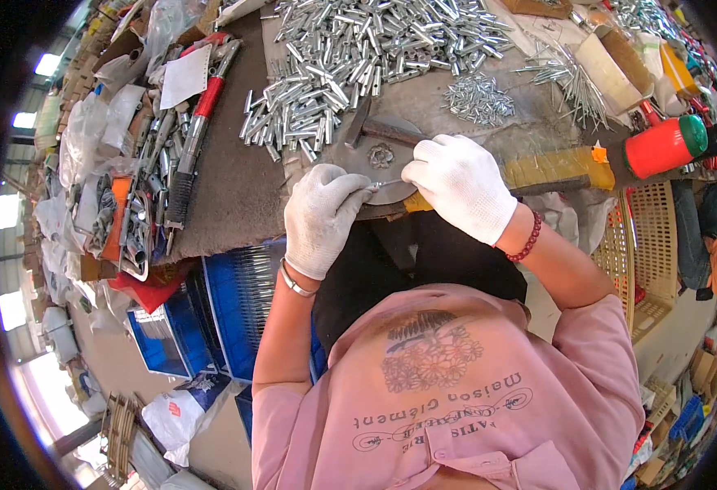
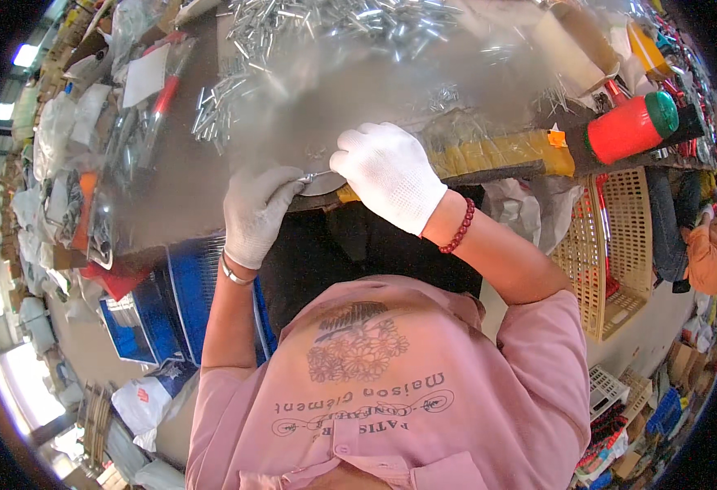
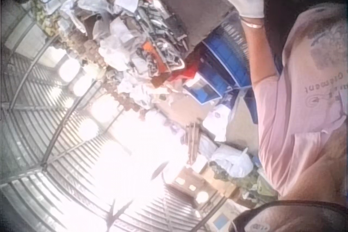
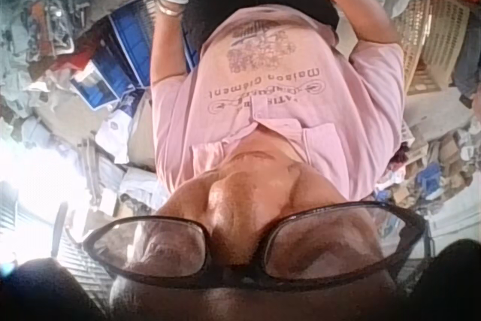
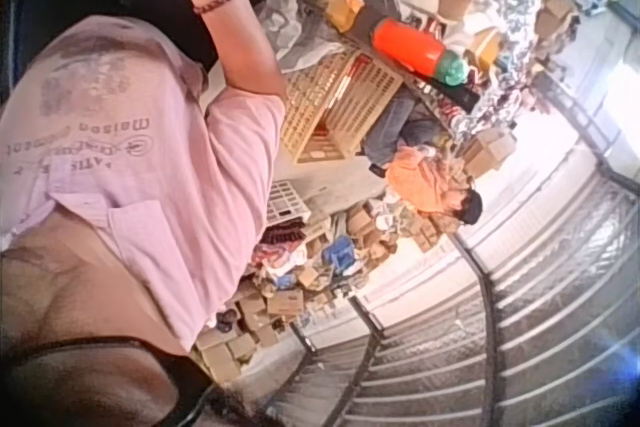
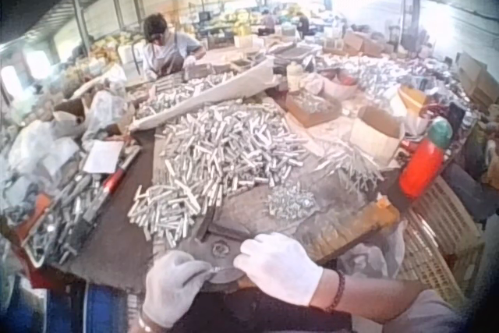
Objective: Assembling small metal components by inserting pins into cylinders and tapping them with a hammer.
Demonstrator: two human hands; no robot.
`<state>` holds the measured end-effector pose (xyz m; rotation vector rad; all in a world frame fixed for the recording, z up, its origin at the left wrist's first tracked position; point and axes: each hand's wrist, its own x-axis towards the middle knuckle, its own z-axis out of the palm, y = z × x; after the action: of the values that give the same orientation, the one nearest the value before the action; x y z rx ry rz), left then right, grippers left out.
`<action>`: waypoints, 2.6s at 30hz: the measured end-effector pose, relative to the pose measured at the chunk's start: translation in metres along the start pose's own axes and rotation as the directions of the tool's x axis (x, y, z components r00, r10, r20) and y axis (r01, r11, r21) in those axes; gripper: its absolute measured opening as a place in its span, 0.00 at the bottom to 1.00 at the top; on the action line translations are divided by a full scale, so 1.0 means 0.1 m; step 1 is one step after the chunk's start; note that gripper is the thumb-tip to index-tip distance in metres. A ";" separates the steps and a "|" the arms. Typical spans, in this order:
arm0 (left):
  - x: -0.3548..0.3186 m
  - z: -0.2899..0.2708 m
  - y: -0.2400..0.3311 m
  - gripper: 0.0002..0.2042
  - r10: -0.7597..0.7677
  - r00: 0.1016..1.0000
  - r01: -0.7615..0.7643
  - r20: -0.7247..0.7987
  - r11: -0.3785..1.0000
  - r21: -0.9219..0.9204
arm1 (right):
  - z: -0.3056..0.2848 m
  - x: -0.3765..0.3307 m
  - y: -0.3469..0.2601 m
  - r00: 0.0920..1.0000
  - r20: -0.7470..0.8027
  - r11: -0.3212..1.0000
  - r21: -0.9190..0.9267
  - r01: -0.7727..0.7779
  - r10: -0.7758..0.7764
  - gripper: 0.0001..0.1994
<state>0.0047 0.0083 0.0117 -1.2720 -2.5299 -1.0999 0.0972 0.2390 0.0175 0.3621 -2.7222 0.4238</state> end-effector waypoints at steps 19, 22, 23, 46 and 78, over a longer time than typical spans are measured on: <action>-0.04 0.08 0.01 0.07 -0.019 0.998 0.014 -0.055 0.997 -0.080 | -0.22 -0.09 0.81 0.940 -0.209 0.931 -0.192 -0.310 0.270 0.03; -0.03 0.09 0.01 0.07 -0.012 0.998 0.007 -0.069 0.998 -0.063 | -0.21 -0.10 0.95 0.968 -0.125 0.945 -0.219 -0.242 0.219 0.03; -0.03 0.08 0.02 0.07 -0.006 0.998 0.002 -0.067 0.999 -0.054 | -0.20 -0.09 0.97 0.968 -0.124 0.945 -0.221 -0.240 0.216 0.03; -0.08 0.16 -0.10 0.10 0.045 0.994 -0.051 -0.096 0.997 -0.060 | 0.15 0.27 -0.01 0.999 0.049 0.961 0.276 -0.005 -0.009 0.01; -0.13 0.18 -0.10 0.07 -0.038 0.997 0.033 -0.066 0.997 -0.071 | -0.42 -0.15 -0.07 0.948 -0.002 0.929 0.200 -0.312 0.318 0.22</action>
<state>0.0097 0.0072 -0.0123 -1.1889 -2.4943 -1.2276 0.1258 0.2491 0.0509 -0.0383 -2.7153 0.7834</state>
